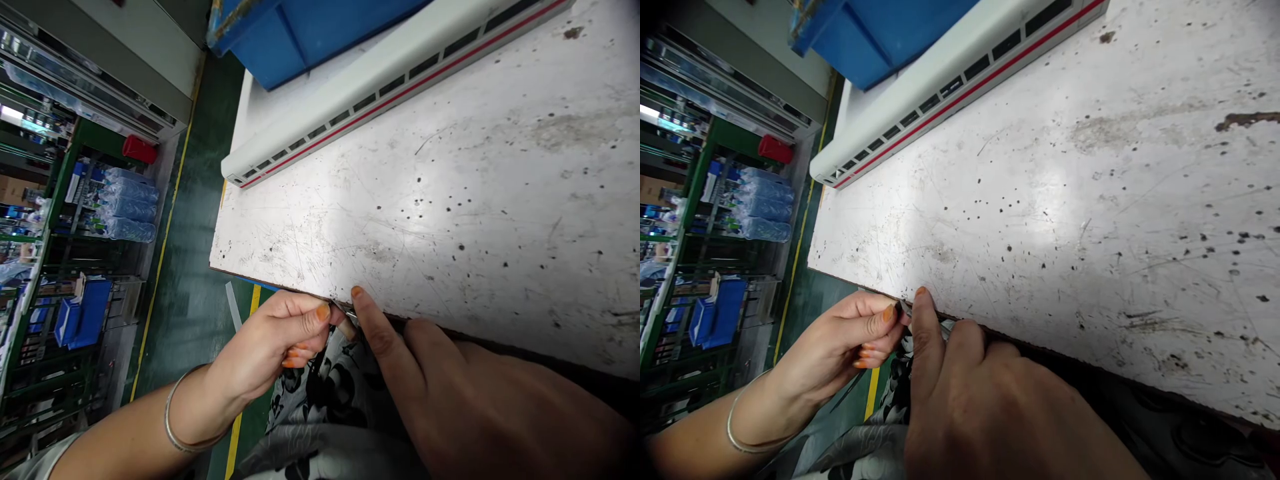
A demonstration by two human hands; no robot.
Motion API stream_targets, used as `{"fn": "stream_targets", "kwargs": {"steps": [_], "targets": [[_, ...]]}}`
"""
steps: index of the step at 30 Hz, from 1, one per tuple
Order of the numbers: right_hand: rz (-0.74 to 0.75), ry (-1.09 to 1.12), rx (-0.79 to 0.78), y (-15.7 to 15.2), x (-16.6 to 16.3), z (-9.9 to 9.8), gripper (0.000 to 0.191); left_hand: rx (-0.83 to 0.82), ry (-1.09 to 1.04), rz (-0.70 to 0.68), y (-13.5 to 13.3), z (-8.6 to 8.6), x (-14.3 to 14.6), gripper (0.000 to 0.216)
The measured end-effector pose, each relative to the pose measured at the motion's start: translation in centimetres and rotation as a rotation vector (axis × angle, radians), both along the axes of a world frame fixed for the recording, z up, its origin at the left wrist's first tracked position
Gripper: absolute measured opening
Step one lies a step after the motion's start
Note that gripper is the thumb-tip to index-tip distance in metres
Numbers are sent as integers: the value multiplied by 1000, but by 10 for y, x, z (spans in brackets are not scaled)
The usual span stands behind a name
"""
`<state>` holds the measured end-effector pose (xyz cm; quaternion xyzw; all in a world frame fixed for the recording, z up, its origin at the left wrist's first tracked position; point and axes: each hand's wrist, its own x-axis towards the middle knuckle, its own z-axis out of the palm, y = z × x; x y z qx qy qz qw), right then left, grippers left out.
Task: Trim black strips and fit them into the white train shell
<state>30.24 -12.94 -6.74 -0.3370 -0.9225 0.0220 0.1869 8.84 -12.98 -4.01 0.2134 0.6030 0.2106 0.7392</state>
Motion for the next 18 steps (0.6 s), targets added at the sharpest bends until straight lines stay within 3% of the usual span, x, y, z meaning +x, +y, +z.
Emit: {"fn": "stream_targets", "kwargs": {"steps": [4,18], "targets": [[35,8,-10,1,2,-4,45,-1,11,0,0,1,1,34],[-59,-12,-3,-1,-6,1,49,-3,8,-4,1,0,1,27]]}}
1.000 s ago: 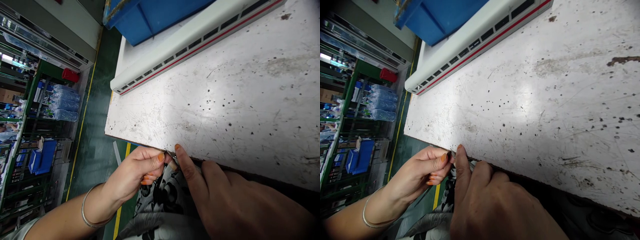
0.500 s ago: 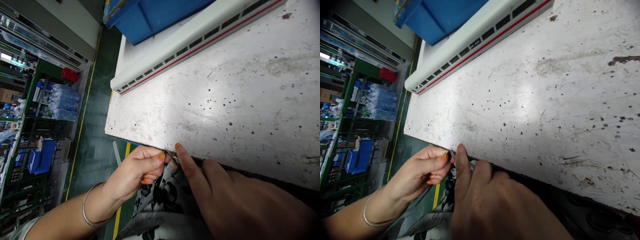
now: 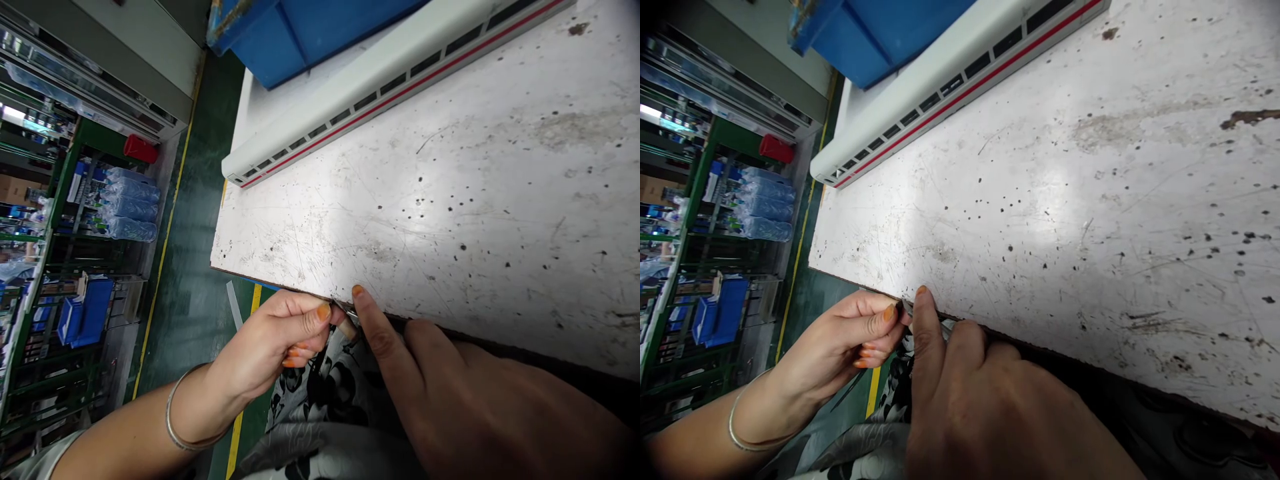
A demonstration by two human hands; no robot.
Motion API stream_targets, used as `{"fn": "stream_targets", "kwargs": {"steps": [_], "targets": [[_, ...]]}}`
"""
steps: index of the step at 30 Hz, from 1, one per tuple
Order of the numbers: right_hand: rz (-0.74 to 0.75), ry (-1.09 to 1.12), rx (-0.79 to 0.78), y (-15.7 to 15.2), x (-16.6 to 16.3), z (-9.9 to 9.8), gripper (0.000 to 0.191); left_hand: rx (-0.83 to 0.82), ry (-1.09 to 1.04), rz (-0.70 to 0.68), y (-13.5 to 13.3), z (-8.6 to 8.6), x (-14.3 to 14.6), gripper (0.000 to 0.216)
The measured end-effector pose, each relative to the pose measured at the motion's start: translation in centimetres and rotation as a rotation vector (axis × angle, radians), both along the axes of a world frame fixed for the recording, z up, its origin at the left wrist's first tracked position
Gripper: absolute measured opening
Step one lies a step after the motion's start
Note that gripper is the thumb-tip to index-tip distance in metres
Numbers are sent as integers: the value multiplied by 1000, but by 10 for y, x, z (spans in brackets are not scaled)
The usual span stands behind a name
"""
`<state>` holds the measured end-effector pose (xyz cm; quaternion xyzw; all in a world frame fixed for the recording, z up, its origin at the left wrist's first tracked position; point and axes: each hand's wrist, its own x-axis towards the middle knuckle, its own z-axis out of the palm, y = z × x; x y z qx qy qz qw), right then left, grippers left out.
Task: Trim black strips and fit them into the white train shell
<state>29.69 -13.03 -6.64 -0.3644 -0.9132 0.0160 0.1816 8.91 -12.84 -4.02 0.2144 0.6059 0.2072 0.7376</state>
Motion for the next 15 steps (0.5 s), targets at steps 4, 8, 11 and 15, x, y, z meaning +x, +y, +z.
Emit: {"fn": "stream_targets", "kwargs": {"steps": [4,8,11,15], "targets": [[3,21,10,1,2,1,47,1,12,5,0,1,0,29],[47,8,-15,3,2,2,49,-7,34,-3,0,2,0,29],[46,-13,-16,2,2,4,51,-9,45,-12,0,2,1,29],[38,-10,2,1,1,2,52,-12,27,6,0,1,0,27]]}}
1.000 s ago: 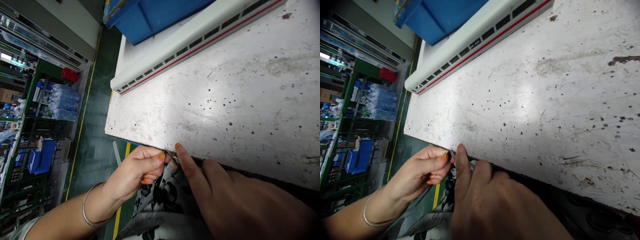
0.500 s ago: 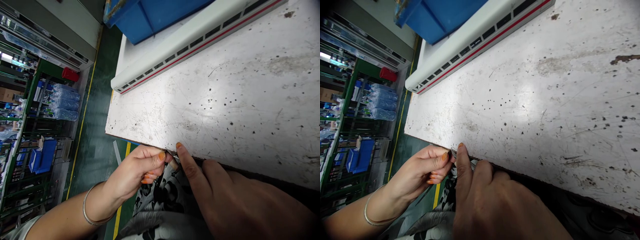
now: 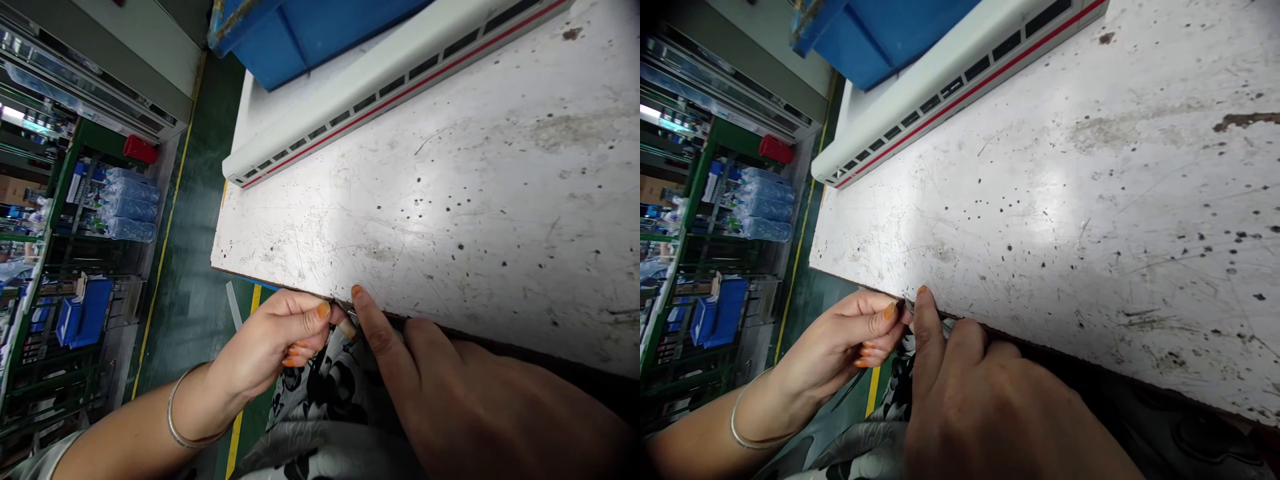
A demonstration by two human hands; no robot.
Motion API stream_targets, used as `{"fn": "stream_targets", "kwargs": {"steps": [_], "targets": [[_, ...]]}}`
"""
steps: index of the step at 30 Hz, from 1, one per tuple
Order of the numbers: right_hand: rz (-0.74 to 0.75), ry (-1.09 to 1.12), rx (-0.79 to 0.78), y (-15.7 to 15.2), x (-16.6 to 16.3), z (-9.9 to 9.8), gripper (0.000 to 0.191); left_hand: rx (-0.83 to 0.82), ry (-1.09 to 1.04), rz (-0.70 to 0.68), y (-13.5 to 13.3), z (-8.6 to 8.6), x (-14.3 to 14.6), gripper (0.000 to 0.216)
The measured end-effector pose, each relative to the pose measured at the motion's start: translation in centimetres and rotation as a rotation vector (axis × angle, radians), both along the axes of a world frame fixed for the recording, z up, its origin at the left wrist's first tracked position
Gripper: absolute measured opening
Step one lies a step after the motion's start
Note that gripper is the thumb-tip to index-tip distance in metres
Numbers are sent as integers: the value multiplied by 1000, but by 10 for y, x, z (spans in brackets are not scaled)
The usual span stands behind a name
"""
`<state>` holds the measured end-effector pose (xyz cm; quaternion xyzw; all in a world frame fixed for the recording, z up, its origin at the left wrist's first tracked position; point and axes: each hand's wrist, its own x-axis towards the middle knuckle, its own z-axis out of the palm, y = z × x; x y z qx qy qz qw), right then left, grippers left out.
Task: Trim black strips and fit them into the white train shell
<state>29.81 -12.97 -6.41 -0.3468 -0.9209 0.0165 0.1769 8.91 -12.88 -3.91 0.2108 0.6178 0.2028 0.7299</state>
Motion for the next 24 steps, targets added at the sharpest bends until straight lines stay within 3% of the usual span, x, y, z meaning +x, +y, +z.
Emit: {"fn": "stream_targets", "kwargs": {"steps": [11,24], "targets": [[-92,63,-57,-4,-5,-4,51,-114,-145,109,3,7,-2,25],[-4,46,-86,-1,4,-4,50,-31,-11,67,-2,4,2,24]]}}
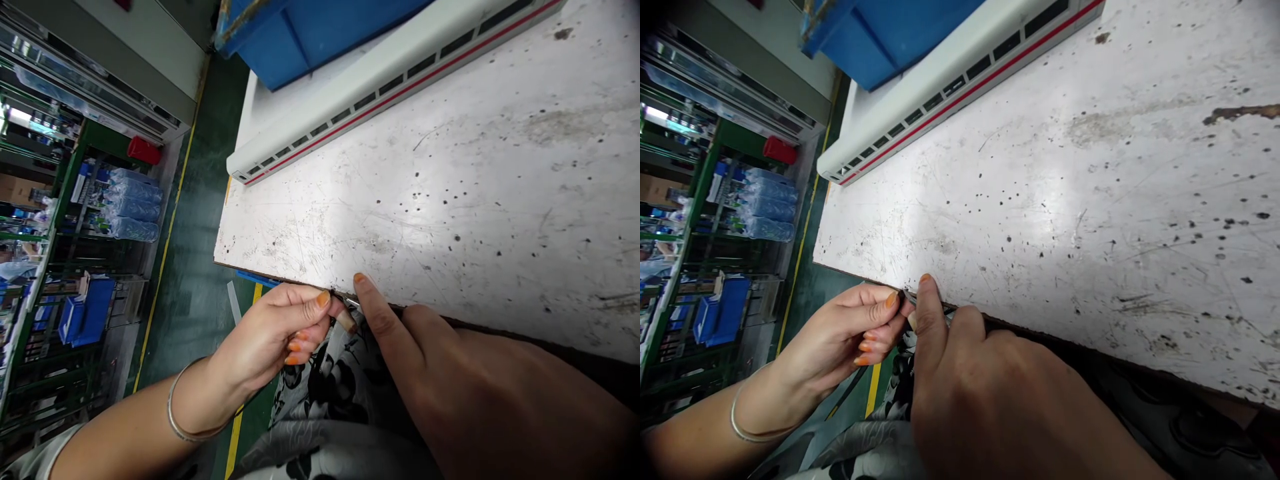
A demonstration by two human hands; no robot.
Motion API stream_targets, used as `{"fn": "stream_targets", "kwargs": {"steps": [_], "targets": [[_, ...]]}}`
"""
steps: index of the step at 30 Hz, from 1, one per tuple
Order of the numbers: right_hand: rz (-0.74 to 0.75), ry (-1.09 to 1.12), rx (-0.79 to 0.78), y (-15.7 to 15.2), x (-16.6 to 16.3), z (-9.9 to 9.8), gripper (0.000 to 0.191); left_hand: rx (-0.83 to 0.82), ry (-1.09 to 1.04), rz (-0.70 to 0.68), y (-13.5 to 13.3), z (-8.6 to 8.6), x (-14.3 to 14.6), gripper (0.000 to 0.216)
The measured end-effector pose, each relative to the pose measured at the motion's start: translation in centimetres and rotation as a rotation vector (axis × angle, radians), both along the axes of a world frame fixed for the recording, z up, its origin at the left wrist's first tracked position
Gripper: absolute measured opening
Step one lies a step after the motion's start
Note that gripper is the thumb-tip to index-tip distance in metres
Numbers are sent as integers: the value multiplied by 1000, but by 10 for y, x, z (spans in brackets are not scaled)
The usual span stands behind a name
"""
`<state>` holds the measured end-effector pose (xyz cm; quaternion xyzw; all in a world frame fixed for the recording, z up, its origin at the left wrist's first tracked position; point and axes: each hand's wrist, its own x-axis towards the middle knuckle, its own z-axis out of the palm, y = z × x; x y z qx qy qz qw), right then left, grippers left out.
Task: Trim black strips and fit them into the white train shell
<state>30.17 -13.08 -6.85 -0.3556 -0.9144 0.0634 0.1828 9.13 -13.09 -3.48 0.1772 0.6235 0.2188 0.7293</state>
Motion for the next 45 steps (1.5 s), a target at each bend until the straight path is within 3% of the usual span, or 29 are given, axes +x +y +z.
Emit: {"fn": "stream_targets", "kwargs": {"steps": [14,25,32,39,45], "targets": [[-56,-1,59,-1,-5,1,44,24,-31,-12,1,-2,1,24],[-79,-41,104,-6,-4,-7,53,11,-29,-18,1,-1,0,25],[-84,-2,95,-3,-7,-1,44,7,-11,-21,2,-1,0,24],[-70,8,53,-4,-5,-1,52,32,6,-35,1,-3,0,25],[-58,4,46,-3,-3,3,48,24,11,-52,1,-1,1,28]]}}
